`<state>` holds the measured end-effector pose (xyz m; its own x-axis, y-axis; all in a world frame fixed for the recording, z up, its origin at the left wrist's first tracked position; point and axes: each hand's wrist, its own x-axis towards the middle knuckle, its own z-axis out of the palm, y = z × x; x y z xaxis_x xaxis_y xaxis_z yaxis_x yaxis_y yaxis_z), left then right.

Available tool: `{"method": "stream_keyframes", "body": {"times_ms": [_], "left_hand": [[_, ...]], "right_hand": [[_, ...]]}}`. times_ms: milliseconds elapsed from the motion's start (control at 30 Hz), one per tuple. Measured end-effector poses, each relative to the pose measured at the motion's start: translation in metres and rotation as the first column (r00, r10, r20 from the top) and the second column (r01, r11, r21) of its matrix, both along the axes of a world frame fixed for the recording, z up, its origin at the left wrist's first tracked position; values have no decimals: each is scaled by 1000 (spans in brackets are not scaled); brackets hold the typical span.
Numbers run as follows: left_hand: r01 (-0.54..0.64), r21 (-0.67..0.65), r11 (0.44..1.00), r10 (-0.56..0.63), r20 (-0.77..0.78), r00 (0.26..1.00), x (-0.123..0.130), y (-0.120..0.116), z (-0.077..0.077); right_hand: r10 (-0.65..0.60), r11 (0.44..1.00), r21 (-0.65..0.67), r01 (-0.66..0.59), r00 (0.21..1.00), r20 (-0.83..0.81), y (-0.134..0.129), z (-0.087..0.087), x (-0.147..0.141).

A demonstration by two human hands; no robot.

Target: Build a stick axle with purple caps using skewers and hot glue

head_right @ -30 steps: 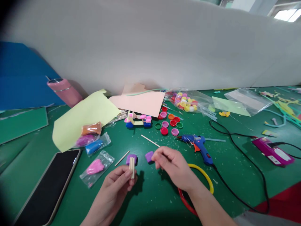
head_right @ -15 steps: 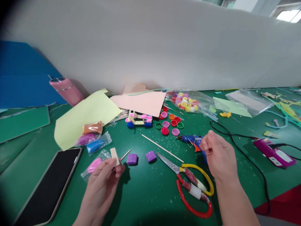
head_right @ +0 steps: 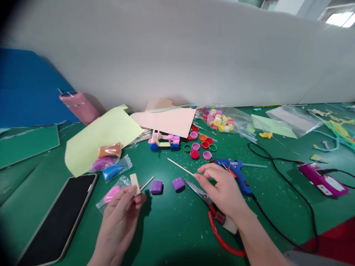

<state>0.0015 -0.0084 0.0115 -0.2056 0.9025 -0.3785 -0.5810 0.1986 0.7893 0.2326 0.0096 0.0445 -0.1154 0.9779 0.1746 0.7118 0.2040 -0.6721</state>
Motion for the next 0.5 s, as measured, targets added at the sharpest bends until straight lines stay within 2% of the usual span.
{"method": "stream_keyframes", "body": {"times_ms": [167,267,400,500], "left_hand": [[166,-51,985,-170,-79,982,7,-3,-4],[257,-58,965,-263,-138,955,10,-5,-4],[304,-58,951,-309,-175,935,11,-7,-5],[317,-55,947,-322,-177,930,11,-8,-7]], "right_hand": [[152,980,-141,-139,985,83,0,0,-26],[239,965,-149,-214,955,174,2,-7,-36],[266,961,-153,-232,924,273,7,-17,-43],[267,961,-152,-232,921,283,9,-21,-45]]}}
